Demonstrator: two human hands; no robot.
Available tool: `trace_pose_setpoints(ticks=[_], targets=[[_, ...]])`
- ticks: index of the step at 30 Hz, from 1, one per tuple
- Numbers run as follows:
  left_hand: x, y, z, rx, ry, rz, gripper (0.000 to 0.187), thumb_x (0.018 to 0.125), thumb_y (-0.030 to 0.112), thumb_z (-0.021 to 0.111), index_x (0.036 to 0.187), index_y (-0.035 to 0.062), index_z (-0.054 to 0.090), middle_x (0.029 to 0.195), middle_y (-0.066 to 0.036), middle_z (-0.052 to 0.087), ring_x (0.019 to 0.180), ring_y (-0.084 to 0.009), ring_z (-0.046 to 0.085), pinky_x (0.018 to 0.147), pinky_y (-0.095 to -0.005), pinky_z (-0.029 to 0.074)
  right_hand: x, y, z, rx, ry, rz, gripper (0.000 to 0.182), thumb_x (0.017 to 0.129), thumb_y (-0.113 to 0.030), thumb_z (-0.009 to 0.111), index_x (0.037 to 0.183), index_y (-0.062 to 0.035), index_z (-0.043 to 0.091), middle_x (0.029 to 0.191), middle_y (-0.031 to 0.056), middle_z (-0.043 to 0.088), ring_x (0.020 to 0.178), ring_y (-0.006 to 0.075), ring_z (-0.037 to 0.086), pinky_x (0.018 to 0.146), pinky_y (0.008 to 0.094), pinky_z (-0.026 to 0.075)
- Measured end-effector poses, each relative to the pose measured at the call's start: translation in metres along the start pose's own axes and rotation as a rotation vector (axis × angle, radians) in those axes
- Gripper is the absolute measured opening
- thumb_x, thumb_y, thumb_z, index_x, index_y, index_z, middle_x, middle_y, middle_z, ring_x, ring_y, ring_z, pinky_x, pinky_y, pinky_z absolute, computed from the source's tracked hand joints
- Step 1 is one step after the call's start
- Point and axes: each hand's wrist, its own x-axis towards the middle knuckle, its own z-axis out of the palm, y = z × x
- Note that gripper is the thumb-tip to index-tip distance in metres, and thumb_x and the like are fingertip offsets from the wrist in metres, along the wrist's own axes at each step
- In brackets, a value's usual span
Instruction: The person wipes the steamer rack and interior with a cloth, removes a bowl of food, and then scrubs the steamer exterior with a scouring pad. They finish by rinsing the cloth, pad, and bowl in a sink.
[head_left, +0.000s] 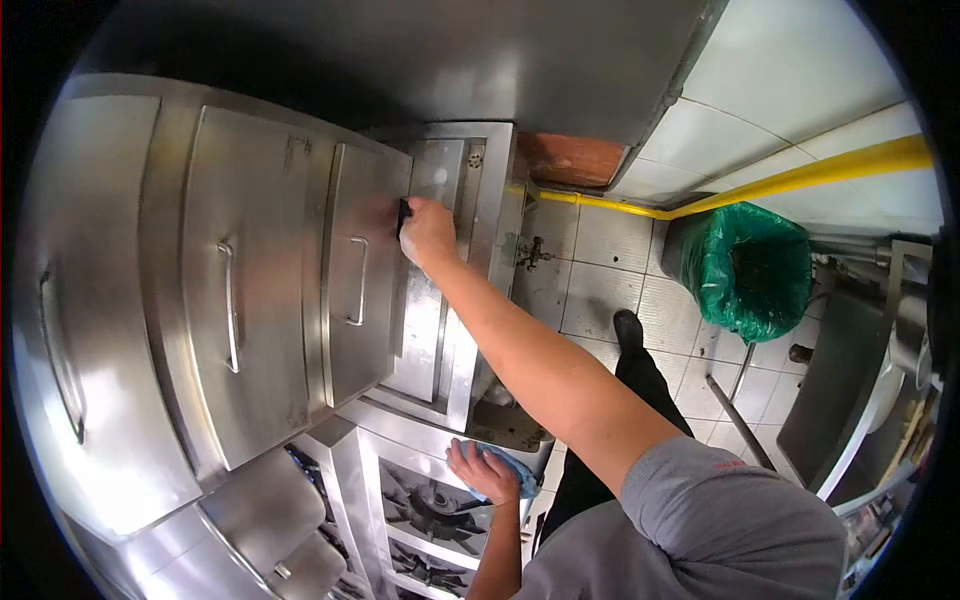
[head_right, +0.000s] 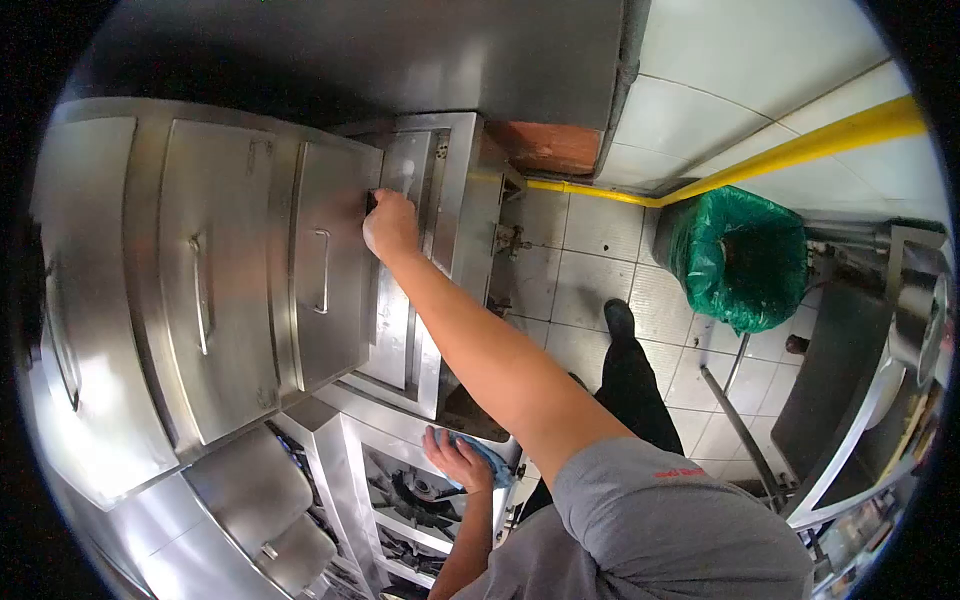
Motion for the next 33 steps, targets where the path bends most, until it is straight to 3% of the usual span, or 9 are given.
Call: trace_pose_setpoints(ticks=[5,10,13,15,22,24,27,30,33], targets=[[-0.001,-0.004,0.001,0.026,0.006,0.005,0.034,0.099,0.026,0.043,0.123,0.0021,0.049,0.139,-0.023,0.043,0.130,-0.0454,0.036,0.109,-0.0577,0.025,0.071,-0.017,-0.008,0.089,0.002,0.143,0.026,0.083,-0.004,0.050,0.100,0.0016,0.069,0.098,0.0275,0.066,0.093,0.0445,0.063,0.086,0.0486,0.049],[-0.002,-0.005,0.001,-0.010,-0.010,-0.021,0.032,0.095,0.020,0.048,0.122,0.0024,0.052,0.140,-0.023,0.042,0.132,-0.0458,0.034,0.110,-0.0605,0.021,0.013,0.008,0.007,-0.006,-0.127,0.068,0.024,0.081,-0.005,0.053,0.098,0.0010,0.069,0.097,0.0275,0.066,0.094,0.0432,0.063,0.084,0.0462,0.050],[-0.003,-0.004,0.000,-0.006,-0.018,-0.043,0.032,0.095,0.020,0.048,0.122,0.0026,0.052,0.141,-0.022,0.042,0.133,-0.0459,0.033,0.110,-0.0603,0.020,0.047,0.019,0.027,0.345,-0.049,0.230,0.026,0.080,-0.003,0.054,0.100,0.0013,0.070,0.098,0.0274,0.066,0.097,0.0420,0.063,0.088,0.0447,0.050],[0.000,-0.005,0.002,-0.020,-0.008,-0.039,0.032,0.095,0.020,0.048,0.122,0.0030,0.052,0.141,-0.022,0.042,0.133,-0.0459,0.033,0.110,-0.0602,0.020,0.068,-0.014,0.001,0.276,0.141,-0.001,0.026,0.079,-0.003,0.053,0.099,0.0022,0.069,0.100,0.0269,0.066,0.097,0.0425,0.063,0.088,0.0455,0.049],[-0.002,-0.002,-0.002,-0.045,-0.016,-0.052,0.033,0.096,0.022,0.046,0.123,0.0043,0.053,0.144,-0.020,0.040,0.136,-0.0458,0.031,0.111,-0.0605,0.018,0.013,0.021,0.019,0.192,-0.145,0.089,0.028,0.080,-0.003,0.052,0.102,0.0017,0.069,0.103,0.0269,0.066,0.101,0.0410,0.062,0.089,0.0433,0.049],[-0.003,-0.002,-0.003,-0.040,-0.021,-0.056,0.033,0.096,0.022,0.046,0.123,0.0046,0.053,0.144,-0.020,0.041,0.136,-0.0456,0.031,0.111,-0.0605,0.018,0.029,0.016,0.025,0.324,0.122,0.166,0.028,0.079,-0.002,0.050,0.101,0.0009,0.068,0.097,0.0270,0.066,0.095,0.0394,0.065,0.079,0.0432,0.051],[-0.003,-0.004,0.002,-0.018,-0.022,-0.078,0.033,0.096,0.021,0.047,0.123,0.0049,0.053,0.143,-0.021,0.041,0.135,-0.0452,0.031,0.111,-0.0605,0.019,0.073,0.000,0.018,0.213,0.197,0.052,0.028,0.078,-0.001,0.051,0.100,0.0000,0.069,0.092,0.0267,0.066,0.093,0.0393,0.065,0.078,0.0431,0.051],[-0.002,-0.005,-0.001,-0.030,-0.009,-0.058,0.032,0.095,0.021,0.047,0.123,0.0049,0.053,0.141,-0.021,0.042,0.134,-0.0452,0.033,0.111,-0.0603,0.020,0.030,-0.006,-0.003,-0.081,-0.095,0.057,0.029,0.081,-0.001,0.051,0.105,0.0019,0.068,0.096,0.0259,0.067,0.096,0.0442,0.062,0.091,0.0473,0.048],[-0.001,-0.003,-0.001,-0.034,-0.004,-0.031,0.033,0.095,0.020,0.047,0.123,0.0044,0.052,0.140,-0.021,0.043,0.132,-0.0460,0.034,0.110,-0.0601,0.020,-0.005,0.014,0.015,0.263,-0.116,0.187,0.026,0.080,-0.001,0.054,0.101,0.0008,0.068,0.099,0.0251,0.067,0.098,0.0418,0.063,0.091,0.0439,0.049]])
